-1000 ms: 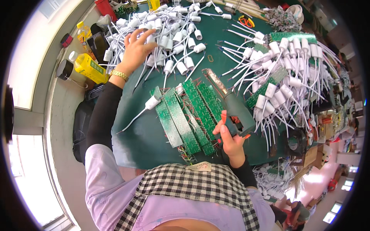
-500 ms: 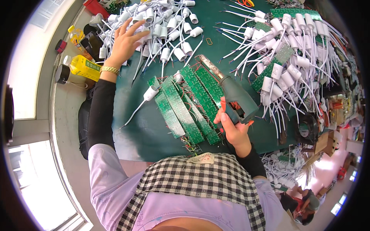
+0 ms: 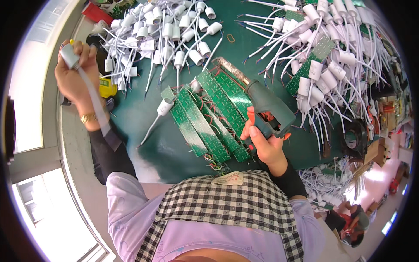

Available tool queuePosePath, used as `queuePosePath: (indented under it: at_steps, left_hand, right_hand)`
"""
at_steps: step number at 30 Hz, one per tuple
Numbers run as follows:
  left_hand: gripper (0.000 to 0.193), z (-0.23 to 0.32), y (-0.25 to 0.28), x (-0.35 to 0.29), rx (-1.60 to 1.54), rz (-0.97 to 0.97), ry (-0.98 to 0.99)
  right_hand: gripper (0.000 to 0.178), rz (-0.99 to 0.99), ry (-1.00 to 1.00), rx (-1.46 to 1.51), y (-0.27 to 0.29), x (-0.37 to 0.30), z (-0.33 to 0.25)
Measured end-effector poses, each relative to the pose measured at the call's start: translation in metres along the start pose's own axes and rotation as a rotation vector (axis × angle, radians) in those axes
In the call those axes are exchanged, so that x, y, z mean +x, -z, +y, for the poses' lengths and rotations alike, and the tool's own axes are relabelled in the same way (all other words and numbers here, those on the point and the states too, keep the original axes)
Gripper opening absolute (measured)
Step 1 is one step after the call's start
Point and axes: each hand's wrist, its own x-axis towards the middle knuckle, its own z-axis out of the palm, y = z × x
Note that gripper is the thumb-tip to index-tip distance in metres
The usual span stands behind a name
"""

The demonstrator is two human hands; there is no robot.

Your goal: Use a glue gun to attach wires to a green circuit board.

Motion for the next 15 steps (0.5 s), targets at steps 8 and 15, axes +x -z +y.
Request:
queuePosePath:
  at_steps: [8, 15]
  left_hand:
    - [0.026, -0.037, 0.012, -0.140, 0.482, -0.148, 0.695]
    - [0.034, -0.075, 0.028, -0.175, 1.561, -0.574, -0.306]
  right_hand:
    - [0.040, -0.055, -0.006, -0.024, -0.002, 0.001, -0.001]
    - [0.050, -0.081, -0.050, -0.096, -0.007, -0.001, 0.000]
